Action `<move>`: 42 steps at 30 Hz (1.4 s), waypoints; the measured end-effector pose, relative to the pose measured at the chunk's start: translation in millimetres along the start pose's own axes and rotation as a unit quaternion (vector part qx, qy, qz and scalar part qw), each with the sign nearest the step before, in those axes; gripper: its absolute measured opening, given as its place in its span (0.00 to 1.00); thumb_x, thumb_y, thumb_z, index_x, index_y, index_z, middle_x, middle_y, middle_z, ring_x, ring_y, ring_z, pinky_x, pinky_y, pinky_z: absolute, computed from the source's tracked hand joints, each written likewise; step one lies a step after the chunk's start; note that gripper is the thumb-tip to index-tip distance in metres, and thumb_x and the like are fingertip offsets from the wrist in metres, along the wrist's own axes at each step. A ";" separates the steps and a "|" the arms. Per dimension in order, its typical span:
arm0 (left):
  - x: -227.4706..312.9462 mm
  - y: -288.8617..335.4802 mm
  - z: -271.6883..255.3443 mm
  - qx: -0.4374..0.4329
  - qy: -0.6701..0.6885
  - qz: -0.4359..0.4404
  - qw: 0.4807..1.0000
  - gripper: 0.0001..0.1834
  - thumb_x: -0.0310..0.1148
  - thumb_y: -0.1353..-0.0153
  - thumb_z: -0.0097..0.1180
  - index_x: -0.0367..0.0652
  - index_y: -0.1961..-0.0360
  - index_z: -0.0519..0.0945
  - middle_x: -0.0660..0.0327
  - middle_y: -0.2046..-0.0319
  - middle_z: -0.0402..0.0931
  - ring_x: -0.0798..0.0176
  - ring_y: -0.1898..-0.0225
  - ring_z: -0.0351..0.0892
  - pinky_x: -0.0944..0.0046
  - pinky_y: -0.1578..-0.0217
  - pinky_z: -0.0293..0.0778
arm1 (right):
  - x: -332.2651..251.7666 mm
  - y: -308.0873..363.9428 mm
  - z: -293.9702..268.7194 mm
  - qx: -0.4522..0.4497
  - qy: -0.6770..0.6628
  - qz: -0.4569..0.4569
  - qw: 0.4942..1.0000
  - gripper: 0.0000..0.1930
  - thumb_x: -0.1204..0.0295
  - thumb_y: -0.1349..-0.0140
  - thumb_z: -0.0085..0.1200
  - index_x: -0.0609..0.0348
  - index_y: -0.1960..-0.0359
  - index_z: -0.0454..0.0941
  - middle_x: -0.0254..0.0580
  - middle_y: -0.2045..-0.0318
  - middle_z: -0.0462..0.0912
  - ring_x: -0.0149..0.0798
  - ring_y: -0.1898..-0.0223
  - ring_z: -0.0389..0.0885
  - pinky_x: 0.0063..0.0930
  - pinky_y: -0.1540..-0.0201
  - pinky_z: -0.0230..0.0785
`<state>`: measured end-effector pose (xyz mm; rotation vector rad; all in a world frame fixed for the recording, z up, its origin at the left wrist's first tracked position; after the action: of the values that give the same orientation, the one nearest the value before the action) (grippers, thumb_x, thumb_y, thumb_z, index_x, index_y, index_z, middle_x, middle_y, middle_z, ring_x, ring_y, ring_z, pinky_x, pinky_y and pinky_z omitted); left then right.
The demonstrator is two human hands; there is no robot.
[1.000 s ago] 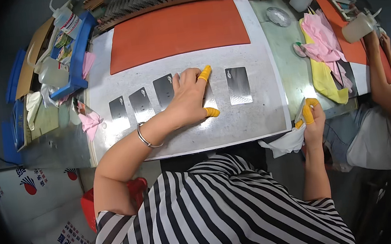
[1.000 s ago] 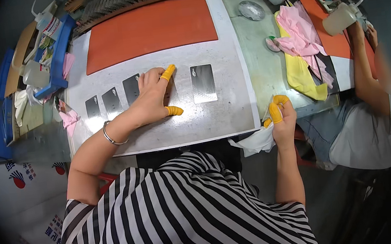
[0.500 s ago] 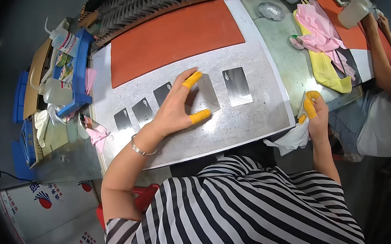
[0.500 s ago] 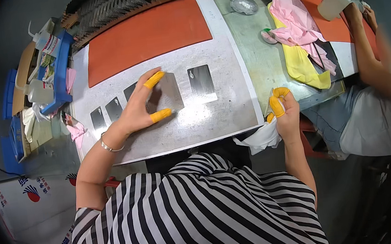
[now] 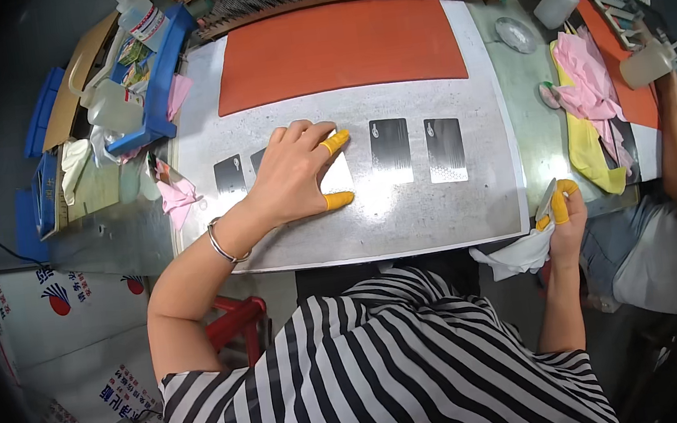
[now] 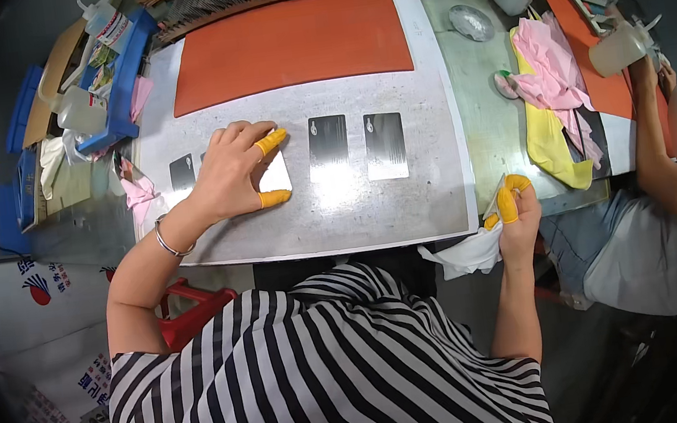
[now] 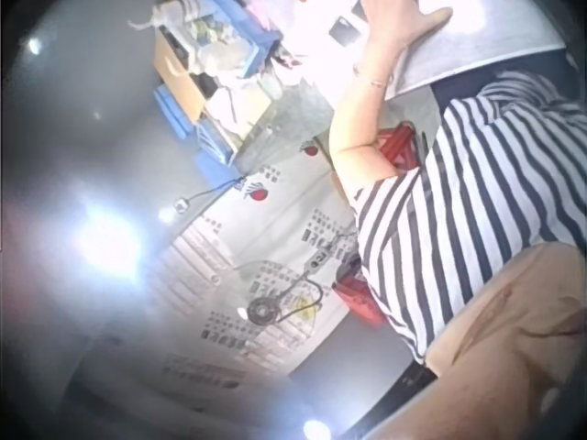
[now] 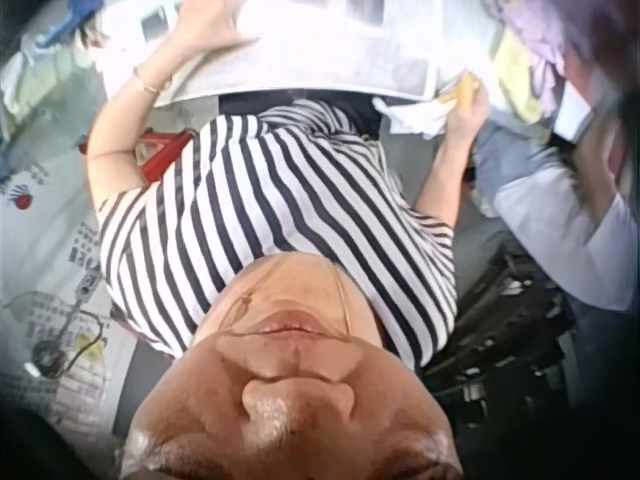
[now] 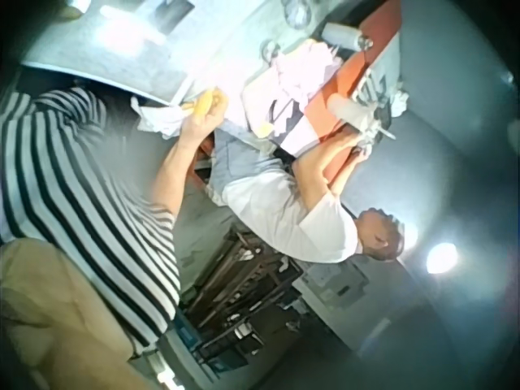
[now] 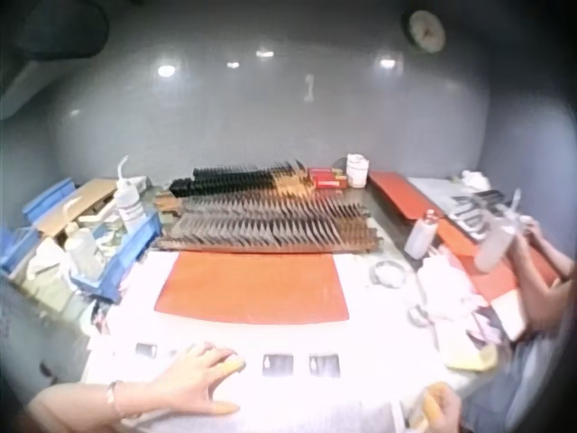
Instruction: Cleaning and inspecting small metal plates with a cloth and solvent in a fabrication environment.
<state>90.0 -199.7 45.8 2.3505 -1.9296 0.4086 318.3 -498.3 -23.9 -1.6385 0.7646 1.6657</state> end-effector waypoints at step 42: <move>-106.4 118.4 -17.1 -0.023 0.066 -0.151 0.986 0.58 0.45 0.73 0.71 0.40 0.39 0.53 0.48 0.49 0.56 0.46 0.48 0.57 0.54 0.48 0.56 | 1.7 1.8 -10.1 0.108 0.045 -0.005 0.993 0.08 0.70 0.37 0.44 0.60 0.60 0.70 0.27 0.73 0.73 0.21 0.76 0.70 0.12 0.74 0.62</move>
<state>-46.4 -119.1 22.5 2.4617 -1.4781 0.4743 323.1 -507.3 -26.2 -1.5690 0.9460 1.4542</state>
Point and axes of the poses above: each hand's wrist, its own y-axis away from the middle knuckle, its own z-axis out of the palm, x = y × z, the point moved 7 cm from there along -y, towards the middle knuckle
